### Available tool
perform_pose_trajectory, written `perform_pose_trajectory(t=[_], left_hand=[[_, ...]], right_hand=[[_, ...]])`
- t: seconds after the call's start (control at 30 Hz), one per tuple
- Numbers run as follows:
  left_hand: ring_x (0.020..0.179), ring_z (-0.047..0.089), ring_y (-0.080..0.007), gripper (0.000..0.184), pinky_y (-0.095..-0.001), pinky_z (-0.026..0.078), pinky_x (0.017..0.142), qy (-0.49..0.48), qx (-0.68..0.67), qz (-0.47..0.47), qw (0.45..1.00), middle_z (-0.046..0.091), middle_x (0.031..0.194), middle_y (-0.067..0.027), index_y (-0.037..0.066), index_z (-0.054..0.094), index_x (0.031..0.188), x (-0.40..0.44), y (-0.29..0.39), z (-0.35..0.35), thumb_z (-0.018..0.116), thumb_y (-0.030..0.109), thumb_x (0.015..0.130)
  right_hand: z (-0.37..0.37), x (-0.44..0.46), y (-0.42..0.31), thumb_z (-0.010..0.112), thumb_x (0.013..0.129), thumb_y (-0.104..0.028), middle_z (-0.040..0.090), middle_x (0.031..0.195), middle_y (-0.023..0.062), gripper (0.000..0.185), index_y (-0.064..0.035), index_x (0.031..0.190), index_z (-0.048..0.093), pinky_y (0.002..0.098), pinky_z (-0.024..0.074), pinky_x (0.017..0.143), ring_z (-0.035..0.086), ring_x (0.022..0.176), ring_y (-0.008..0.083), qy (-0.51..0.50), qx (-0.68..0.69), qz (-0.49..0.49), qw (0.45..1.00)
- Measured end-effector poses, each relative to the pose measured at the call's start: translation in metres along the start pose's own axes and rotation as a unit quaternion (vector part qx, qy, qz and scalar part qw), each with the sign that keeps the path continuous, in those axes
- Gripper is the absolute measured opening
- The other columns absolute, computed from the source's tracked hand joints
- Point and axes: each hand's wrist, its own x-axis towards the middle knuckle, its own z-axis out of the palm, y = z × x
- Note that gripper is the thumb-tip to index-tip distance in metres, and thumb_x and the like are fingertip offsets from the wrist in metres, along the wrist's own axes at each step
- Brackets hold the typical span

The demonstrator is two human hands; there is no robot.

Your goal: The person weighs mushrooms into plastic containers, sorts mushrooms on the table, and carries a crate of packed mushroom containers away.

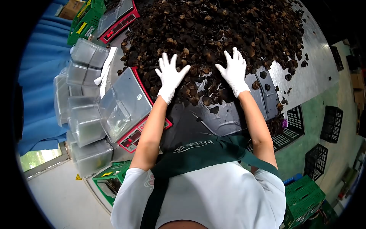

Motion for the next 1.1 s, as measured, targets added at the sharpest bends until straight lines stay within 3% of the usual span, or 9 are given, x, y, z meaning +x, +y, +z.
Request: perform_pose_trajectory(t=[0.07,0.27,0.47,0.57,0.7,0.8,0.9,1.0,1.1], left_hand=[[0.141,0.013,-0.0386,0.074,-0.0620,0.008,0.110,-0.050,0.007,0.050,0.997,0.020,0.152,-0.0196,0.018,0.045,0.136,-0.013,0.007,0.009,0.064,0.056,0.076],[0.131,0.036,-0.0330,0.054,-0.0565,0.024,0.106,0.003,-0.037,0.285,0.958,0.047,0.134,-0.0125,0.006,0.059,0.116,-0.110,0.023,0.021,0.072,0.035,0.073],[0.122,0.047,-0.0276,0.021,-0.0458,0.030,0.105,-0.014,-0.112,0.363,0.925,0.053,0.129,-0.0106,0.007,0.064,0.095,-0.172,-0.002,0.004,0.067,0.017,0.077],[0.113,0.054,-0.0293,0.023,-0.0426,0.041,0.096,-0.034,-0.152,0.385,0.910,0.055,0.125,-0.0126,0.007,0.066,0.098,-0.180,-0.015,-0.007,0.068,0.014,0.076],[0.116,0.052,-0.0369,0.032,-0.0438,0.042,0.098,0.072,-0.172,0.299,0.936,0.053,0.127,-0.0191,0.003,0.062,0.106,-0.152,-0.022,-0.016,0.068,0.010,0.075],[0.135,0.028,-0.0388,0.056,-0.0505,0.022,0.110,0.085,-0.128,0.127,0.980,0.030,0.147,-0.0218,0.006,0.051,0.129,-0.122,-0.014,-0.015,0.068,0.031,0.082],[0.142,0.006,-0.0388,0.080,-0.0613,0.005,0.110,0.007,-0.049,0.054,0.997,0.012,0.154,-0.0203,0.010,0.040,0.140,-0.099,0.000,0.004,0.063,0.057,0.079],[0.141,0.011,-0.0396,0.078,-0.0635,0.006,0.109,-0.075,-0.004,0.146,0.986,0.018,0.153,-0.0175,0.015,0.045,0.138,-0.112,0.015,0.012,0.062,0.060,0.077],[0.136,0.026,-0.0364,0.065,-0.0624,0.017,0.107,-0.048,-0.093,0.295,0.950,0.035,0.146,-0.0116,0.016,0.056,0.126,-0.138,0.010,0.023,0.065,0.054,0.074]], right_hand=[[-0.003,-0.004,-0.008,0.071,0.072,-0.051,0.033,0.145,0.0207,0.066,-0.0141,0.125,0.058,0.0554,0.0296,0.104,0.029,0.135,0.0374,-0.103,-0.008,0.034,0.994],[-0.020,-0.077,-0.027,0.073,0.072,-0.038,0.034,0.145,0.0197,0.050,-0.0137,0.114,0.062,0.0555,0.0258,0.107,0.028,0.135,0.0393,-0.143,0.095,-0.075,0.982],[-0.052,-0.149,-0.032,0.075,0.071,-0.026,0.040,0.140,0.0210,0.047,-0.0101,0.113,0.061,0.0502,0.0301,0.106,0.036,0.130,0.0409,-0.112,0.178,-0.102,0.972],[-0.062,-0.153,-0.026,0.076,0.070,-0.023,0.043,0.138,0.0201,0.049,-0.0099,0.115,0.061,0.0464,0.0339,0.105,0.040,0.128,0.0391,-0.095,0.201,-0.098,0.970],[-0.061,-0.128,-0.014,0.074,0.075,-0.024,0.044,0.138,0.0198,0.049,-0.0093,0.120,0.059,0.0433,0.0365,0.104,0.044,0.125,0.0369,-0.020,0.196,-0.049,0.979],[-0.038,-0.085,0.009,0.070,0.080,-0.032,0.043,0.138,0.0224,0.052,-0.0094,0.124,0.057,0.0439,0.0366,0.103,0.043,0.125,0.0378,0.027,0.108,0.002,0.994],[-0.017,-0.049,0.021,0.067,0.080,-0.045,0.041,0.138,0.0262,0.059,-0.0090,0.126,0.055,0.0469,0.0347,0.104,0.040,0.127,0.0406,0.027,0.044,0.047,0.998],[-0.012,-0.057,0.014,0.066,0.079,-0.050,0.039,0.139,0.0274,0.061,-0.0081,0.122,0.058,0.0475,0.0331,0.105,0.038,0.128,0.0432,-0.088,0.016,0.042,0.995],[-0.025,-0.097,-0.011,0.067,0.078,-0.047,0.035,0.142,0.0278,0.055,-0.0074,0.115,0.062,0.0490,0.0310,0.107,0.034,0.131,0.0441,-0.133,0.087,0.004,0.987]])
